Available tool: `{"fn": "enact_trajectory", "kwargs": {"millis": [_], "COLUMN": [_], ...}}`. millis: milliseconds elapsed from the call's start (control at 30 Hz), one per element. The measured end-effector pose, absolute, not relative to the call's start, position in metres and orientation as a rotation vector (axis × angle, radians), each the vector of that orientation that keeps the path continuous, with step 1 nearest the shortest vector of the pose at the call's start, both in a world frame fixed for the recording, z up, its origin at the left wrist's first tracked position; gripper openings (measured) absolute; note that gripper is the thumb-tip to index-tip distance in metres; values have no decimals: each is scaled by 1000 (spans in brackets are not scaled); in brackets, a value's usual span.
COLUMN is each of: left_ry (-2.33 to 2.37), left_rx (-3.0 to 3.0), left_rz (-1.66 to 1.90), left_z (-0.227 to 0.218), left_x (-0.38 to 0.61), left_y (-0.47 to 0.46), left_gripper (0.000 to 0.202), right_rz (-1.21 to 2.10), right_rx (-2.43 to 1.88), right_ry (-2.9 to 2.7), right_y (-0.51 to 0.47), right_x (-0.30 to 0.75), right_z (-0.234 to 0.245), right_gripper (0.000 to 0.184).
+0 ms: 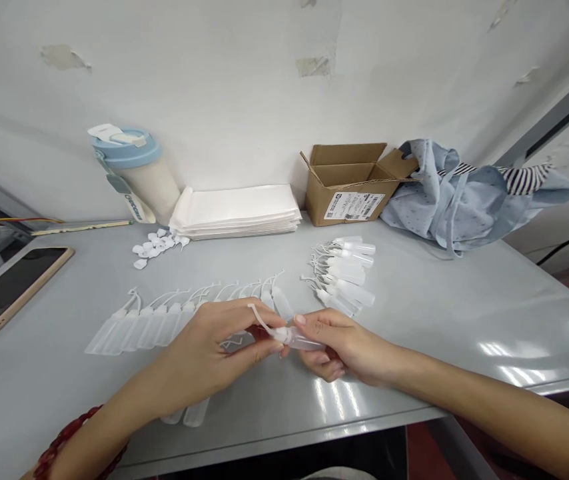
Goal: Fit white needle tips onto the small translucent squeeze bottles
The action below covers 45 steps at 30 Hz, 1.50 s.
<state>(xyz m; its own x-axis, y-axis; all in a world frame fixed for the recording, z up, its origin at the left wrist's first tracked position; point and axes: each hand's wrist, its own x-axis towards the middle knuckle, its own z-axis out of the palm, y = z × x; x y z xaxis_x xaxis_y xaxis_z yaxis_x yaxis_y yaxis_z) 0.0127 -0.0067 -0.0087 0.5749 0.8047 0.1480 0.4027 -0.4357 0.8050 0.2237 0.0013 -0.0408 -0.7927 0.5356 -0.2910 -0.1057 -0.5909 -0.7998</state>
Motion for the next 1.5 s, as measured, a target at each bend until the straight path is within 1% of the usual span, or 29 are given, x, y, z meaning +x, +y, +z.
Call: {"fn": "enact_trajectory", "kwargs": {"millis": [167,367,467,600,700,833,1067,1200,1300,1400,1500], "left_ry": [1074,1149,1100,1021,996,1001,1185,1220,1195,1128,1099], "left_rx": [1898,1761,1756,1916,2090,2161,1972,1939,1944,1987,2033], "left_rz": [594,559,618,725,749,722,612,491,497,537,546], "left_z": [-10,-7,-8,-14,-16,-15,-12,-9,-9,-11,-12], "left_x": [14,17,18,17,15,14,17,19,18,16,14], "left_y": [-8,-6,-6,-6,-8,-9,-8,-8,-8,-6,-5], "left_gripper": [15,16,12,7,11,14,15,25,22,18,19], "right_rz": [2364,2103,2032,2069,2164,2177,2047,1903,1805,1822,1872], "right_rx": [-726,-828,-872,-815,-779,-787,-783,-840,-892,-898,-889], "right_ry": [-1193,-1404,-1479,-1402,-1312,-1309,-1384,-1531,-1628,-1618,-1585], "right_y": [0,-3,-4,-3,-1,-1,-2,-3,-4,-4,-4], "right_x": [221,223,224,223,221,220,221,222,223,223,223], "right_z": [-39,-34,-36,-42,-45,-44,-44,-44,-43,-43,-44], "right_gripper": [35,29,29,33,36,39,37,33,33,35,36]}}
